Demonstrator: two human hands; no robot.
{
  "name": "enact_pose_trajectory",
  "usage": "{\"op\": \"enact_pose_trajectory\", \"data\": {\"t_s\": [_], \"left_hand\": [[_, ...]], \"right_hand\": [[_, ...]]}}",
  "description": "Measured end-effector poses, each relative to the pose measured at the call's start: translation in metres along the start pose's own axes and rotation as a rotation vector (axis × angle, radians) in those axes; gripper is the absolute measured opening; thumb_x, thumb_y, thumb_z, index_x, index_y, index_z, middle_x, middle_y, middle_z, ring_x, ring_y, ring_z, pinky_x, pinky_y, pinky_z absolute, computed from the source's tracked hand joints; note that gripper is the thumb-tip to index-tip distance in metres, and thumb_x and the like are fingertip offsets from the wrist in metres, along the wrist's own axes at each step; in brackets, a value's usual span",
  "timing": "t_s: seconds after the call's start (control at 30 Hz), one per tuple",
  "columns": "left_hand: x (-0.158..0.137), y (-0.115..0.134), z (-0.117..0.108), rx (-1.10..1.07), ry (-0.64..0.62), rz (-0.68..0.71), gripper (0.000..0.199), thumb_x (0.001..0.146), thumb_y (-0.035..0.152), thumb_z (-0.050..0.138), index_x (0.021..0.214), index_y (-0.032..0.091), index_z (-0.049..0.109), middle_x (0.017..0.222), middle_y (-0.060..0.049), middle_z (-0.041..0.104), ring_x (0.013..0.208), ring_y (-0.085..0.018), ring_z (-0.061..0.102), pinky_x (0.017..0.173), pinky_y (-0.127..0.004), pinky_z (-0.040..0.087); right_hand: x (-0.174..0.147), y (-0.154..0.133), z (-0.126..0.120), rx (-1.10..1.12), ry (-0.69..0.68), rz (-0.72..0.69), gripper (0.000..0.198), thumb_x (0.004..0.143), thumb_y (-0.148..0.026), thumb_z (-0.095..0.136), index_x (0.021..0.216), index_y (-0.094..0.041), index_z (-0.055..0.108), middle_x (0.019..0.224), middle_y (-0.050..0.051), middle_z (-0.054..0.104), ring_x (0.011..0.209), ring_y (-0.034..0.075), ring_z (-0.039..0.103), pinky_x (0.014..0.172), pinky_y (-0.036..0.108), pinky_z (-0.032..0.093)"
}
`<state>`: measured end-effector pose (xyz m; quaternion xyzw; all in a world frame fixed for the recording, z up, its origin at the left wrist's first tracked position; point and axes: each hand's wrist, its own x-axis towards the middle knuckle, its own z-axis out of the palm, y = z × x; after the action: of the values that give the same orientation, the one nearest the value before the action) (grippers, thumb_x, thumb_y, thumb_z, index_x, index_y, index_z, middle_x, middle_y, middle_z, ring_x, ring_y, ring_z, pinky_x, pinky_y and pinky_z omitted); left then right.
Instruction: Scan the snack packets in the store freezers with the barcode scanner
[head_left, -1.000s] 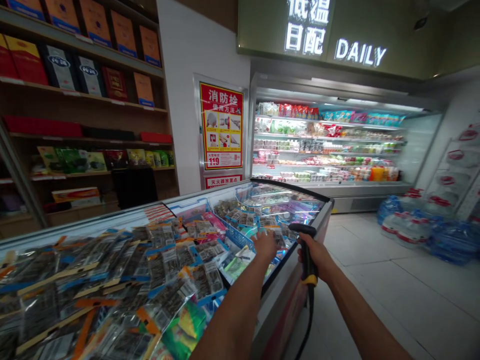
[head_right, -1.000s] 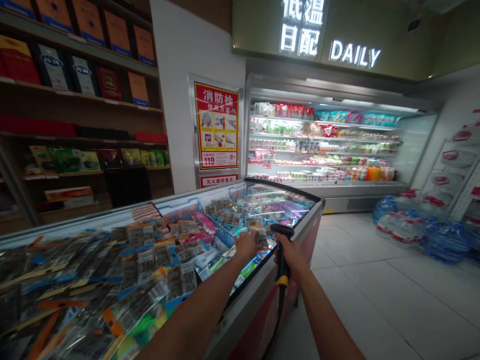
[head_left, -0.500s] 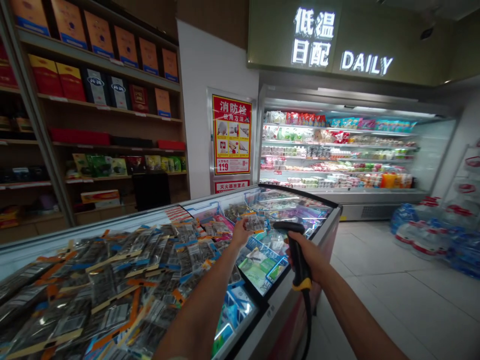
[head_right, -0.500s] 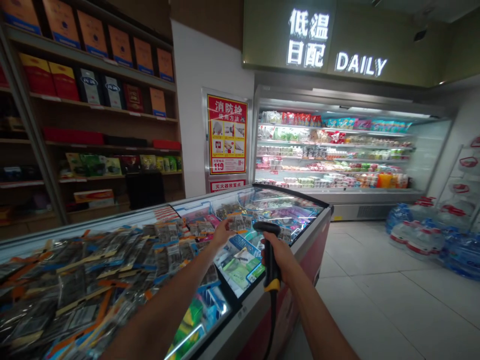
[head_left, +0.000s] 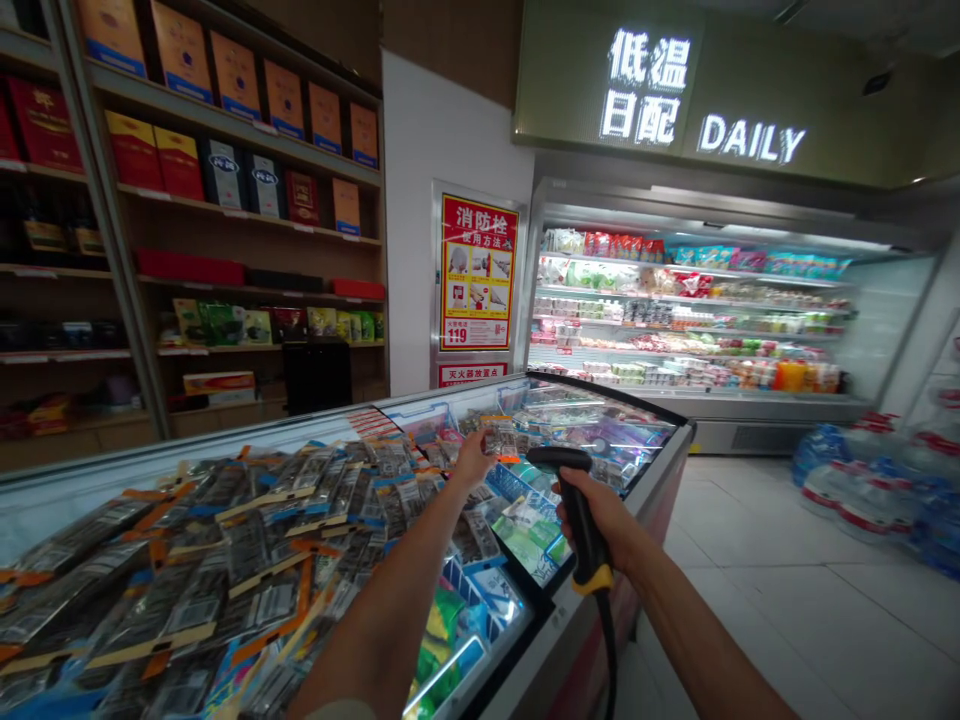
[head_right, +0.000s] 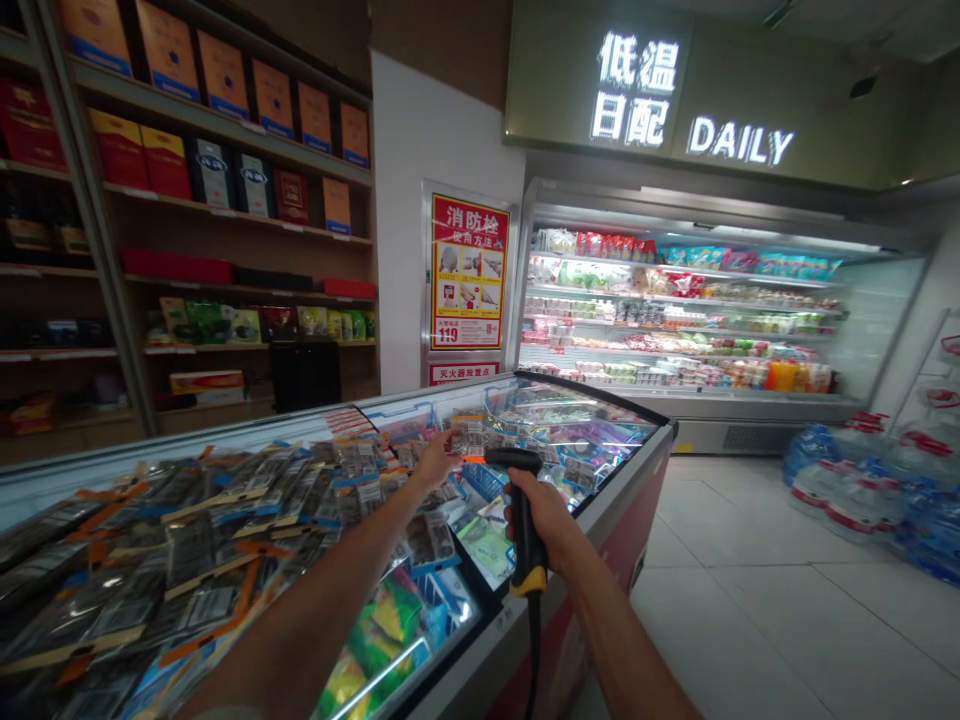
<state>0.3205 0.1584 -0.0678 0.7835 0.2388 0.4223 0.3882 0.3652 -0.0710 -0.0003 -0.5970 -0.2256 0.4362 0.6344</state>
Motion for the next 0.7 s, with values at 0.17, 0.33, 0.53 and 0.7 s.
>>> {"op": "enact_pose_trajectory", "data": {"t_s": [0.17, 0.33, 0.53, 0.7], "left_hand": [[0.001, -0.002, -0.007, 0.067, -0.002, 0.021, 0.052, 0.052, 0.002, 0.057, 0.102, 0.014, 0.051, 0.086, -0.004, 0.055, 0.074, -0.012, 0.051, 0.071, -0.025, 0.041], [-0.002, -0.003, -0.033, 0.320, 0.031, 0.001, 0.044, 0.052, 0.005, 0.057, 0.095, 0.013, 0.054, 0.089, -0.005, 0.054, 0.078, -0.014, 0.050, 0.073, -0.026, 0.039], [-0.004, -0.012, -0.062, 0.563, -0.045, -0.049, 0.037, 0.053, 0.007, 0.055, 0.090, 0.012, 0.057, 0.087, -0.007, 0.055, 0.085, -0.019, 0.049, 0.076, -0.027, 0.037], [-0.008, -0.011, -0.072, 0.764, -0.069, -0.147, 0.033, 0.058, 0.014, 0.053, 0.091, 0.015, 0.058, 0.094, -0.011, 0.053, 0.089, -0.024, 0.049, 0.076, -0.033, 0.036]], "right_hand": [[-0.002, -0.003, 0.004, 0.009, -0.005, -0.008, 0.026, 0.070, -0.042, 0.047, 0.069, -0.016, 0.050, 0.041, -0.003, 0.049, 0.031, 0.009, 0.047, 0.029, 0.018, 0.033], [0.001, -0.004, -0.006, 0.013, 0.055, -0.052, 0.025, 0.071, -0.040, 0.047, 0.069, -0.015, 0.049, 0.040, -0.003, 0.049, 0.032, 0.009, 0.046, 0.030, 0.018, 0.034], [0.013, 0.001, -0.025, 0.016, 0.106, -0.067, 0.025, 0.069, -0.040, 0.050, 0.068, -0.015, 0.049, 0.041, -0.002, 0.050, 0.033, 0.009, 0.047, 0.030, 0.018, 0.035], [0.020, 0.003, -0.034, 0.034, 0.134, -0.077, 0.026, 0.068, -0.041, 0.052, 0.070, -0.015, 0.050, 0.041, -0.003, 0.050, 0.033, 0.009, 0.048, 0.031, 0.018, 0.036]]}}
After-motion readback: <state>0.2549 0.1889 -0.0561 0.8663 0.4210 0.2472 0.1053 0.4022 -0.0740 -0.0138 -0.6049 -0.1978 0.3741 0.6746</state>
